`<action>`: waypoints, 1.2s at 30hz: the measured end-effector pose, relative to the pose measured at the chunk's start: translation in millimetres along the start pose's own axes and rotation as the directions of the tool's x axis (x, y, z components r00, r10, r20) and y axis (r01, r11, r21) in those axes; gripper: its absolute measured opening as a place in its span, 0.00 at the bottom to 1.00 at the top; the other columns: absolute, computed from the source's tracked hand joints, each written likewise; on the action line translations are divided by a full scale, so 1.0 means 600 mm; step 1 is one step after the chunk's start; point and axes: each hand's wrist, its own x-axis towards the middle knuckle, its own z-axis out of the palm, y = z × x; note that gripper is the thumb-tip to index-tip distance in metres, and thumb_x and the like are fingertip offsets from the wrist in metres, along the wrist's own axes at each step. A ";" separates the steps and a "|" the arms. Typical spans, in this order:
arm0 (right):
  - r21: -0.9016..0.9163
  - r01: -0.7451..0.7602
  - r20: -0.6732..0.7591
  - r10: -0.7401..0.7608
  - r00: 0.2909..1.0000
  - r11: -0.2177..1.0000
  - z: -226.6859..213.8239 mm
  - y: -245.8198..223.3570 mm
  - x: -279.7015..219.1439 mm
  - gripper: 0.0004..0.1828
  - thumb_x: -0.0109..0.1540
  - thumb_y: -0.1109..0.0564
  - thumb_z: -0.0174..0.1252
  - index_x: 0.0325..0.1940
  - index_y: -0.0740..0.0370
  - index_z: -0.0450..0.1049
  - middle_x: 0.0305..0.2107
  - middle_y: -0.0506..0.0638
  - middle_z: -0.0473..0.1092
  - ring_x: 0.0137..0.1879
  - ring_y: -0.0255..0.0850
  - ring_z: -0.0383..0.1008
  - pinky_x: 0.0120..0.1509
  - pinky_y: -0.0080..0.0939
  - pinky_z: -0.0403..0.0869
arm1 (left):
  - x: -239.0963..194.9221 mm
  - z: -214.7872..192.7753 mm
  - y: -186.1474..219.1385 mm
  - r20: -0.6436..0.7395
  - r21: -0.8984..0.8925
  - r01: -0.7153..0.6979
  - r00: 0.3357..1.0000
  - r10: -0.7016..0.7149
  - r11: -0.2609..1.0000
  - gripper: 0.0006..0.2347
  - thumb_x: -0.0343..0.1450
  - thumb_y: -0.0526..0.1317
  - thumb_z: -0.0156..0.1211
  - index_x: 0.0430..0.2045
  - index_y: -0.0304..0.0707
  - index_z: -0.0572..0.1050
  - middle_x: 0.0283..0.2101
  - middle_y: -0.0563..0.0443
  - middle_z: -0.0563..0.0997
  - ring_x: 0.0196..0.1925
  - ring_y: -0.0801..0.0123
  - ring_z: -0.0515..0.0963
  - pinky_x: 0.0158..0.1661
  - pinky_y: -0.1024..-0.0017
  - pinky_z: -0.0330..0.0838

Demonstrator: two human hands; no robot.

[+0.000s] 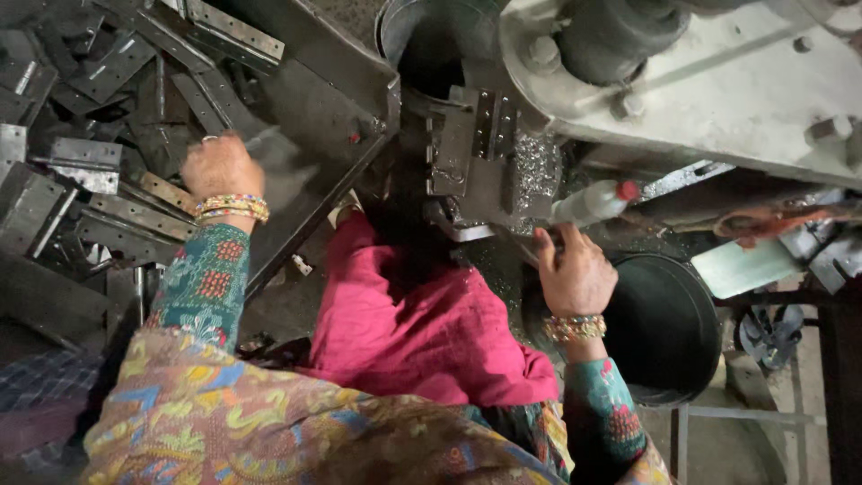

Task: The person uses a press machine to shape or punch metal strips, then gathers the resulting metal pieces from a bin and places them onto the machine for further processing.

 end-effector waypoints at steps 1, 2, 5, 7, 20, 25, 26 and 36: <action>0.002 0.006 0.003 -0.006 1.000 1.000 -0.006 -0.007 0.000 0.14 0.66 0.44 0.62 0.42 0.55 0.76 0.32 0.53 0.76 0.39 0.55 0.78 0.39 0.56 0.73 | -0.020 -0.040 0.021 -0.040 -0.123 -0.020 0.999 0.016 0.992 0.10 0.65 0.39 0.68 0.36 0.34 0.84 0.37 0.36 0.84 0.41 0.44 0.83 0.40 0.54 0.76; 0.085 0.027 -0.035 -0.024 0.999 0.996 -0.012 -0.019 -0.002 0.13 0.64 0.46 0.64 0.44 0.55 0.76 0.34 0.53 0.76 0.41 0.54 0.78 0.41 0.55 0.74 | -0.034 -0.082 0.048 -0.084 -0.245 -0.053 0.996 0.033 0.968 0.13 0.61 0.40 0.72 0.35 0.33 0.83 0.36 0.35 0.84 0.39 0.43 0.83 0.39 0.54 0.76; 0.344 0.201 -0.090 -0.180 0.979 0.917 -0.015 -0.078 -0.018 0.24 0.58 0.53 0.69 0.57 0.57 0.74 0.42 0.56 0.75 0.49 0.55 0.76 0.53 0.55 0.74 | -0.087 -0.178 0.127 0.244 -0.656 0.023 0.952 0.184 0.754 0.16 0.61 0.35 0.69 0.43 0.43 0.85 0.40 0.35 0.84 0.42 0.45 0.83 0.45 0.57 0.76; 0.441 0.470 -0.259 -0.393 0.882 0.764 -0.010 -0.118 -0.035 0.37 0.56 0.51 0.68 0.67 0.60 0.65 0.53 0.60 0.72 0.58 0.59 0.74 0.62 0.55 0.71 | -0.121 -0.199 0.183 0.153 -0.798 -0.132 0.899 0.410 0.587 0.21 0.60 0.32 0.66 0.49 0.41 0.84 0.42 0.36 0.85 0.44 0.52 0.85 0.47 0.62 0.76; 0.894 -0.408 0.425 -0.060 0.903 0.188 0.129 -0.013 -0.068 0.19 0.65 0.63 0.58 0.60 0.70 0.75 0.38 0.44 0.75 0.40 0.27 0.69 0.44 0.32 0.71 | -0.209 -0.034 0.338 0.382 -0.924 0.309 0.758 0.529 0.224 0.15 0.66 0.42 0.67 0.40 0.29 0.82 0.39 0.43 0.86 0.39 0.66 0.82 0.43 0.67 0.74; 0.234 0.119 -0.104 -0.097 0.990 0.965 0.080 0.015 -0.027 0.23 0.59 0.52 0.66 0.51 0.71 0.75 0.34 0.60 0.77 0.40 0.56 0.77 0.41 0.53 0.74 | -0.122 0.094 0.471 0.189 -0.793 -0.048 0.928 0.320 0.608 0.17 0.63 0.43 0.69 0.41 0.30 0.82 0.43 0.32 0.83 0.48 0.41 0.81 0.49 0.55 0.74; 0.169 0.097 -0.041 -0.092 0.995 0.981 0.067 0.019 -0.026 0.21 0.57 0.50 0.66 0.47 0.69 0.75 0.33 0.60 0.77 0.40 0.57 0.77 0.42 0.55 0.74 | -0.116 0.097 0.513 0.219 -0.752 -0.026 0.932 0.287 0.658 0.16 0.65 0.42 0.67 0.42 0.32 0.82 0.45 0.32 0.84 0.51 0.41 0.81 0.53 0.55 0.73; -0.153 0.166 0.375 -0.098 0.922 0.974 0.114 0.065 -0.026 0.10 0.63 0.53 0.52 0.35 0.56 0.77 0.31 0.56 0.79 0.40 0.52 0.81 0.41 0.52 0.78 | -0.240 -0.044 0.491 0.049 -0.229 -0.551 0.816 0.575 0.802 0.22 0.68 0.40 0.56 0.59 0.40 0.72 0.66 0.48 0.70 0.67 0.53 0.65 0.59 0.49 0.60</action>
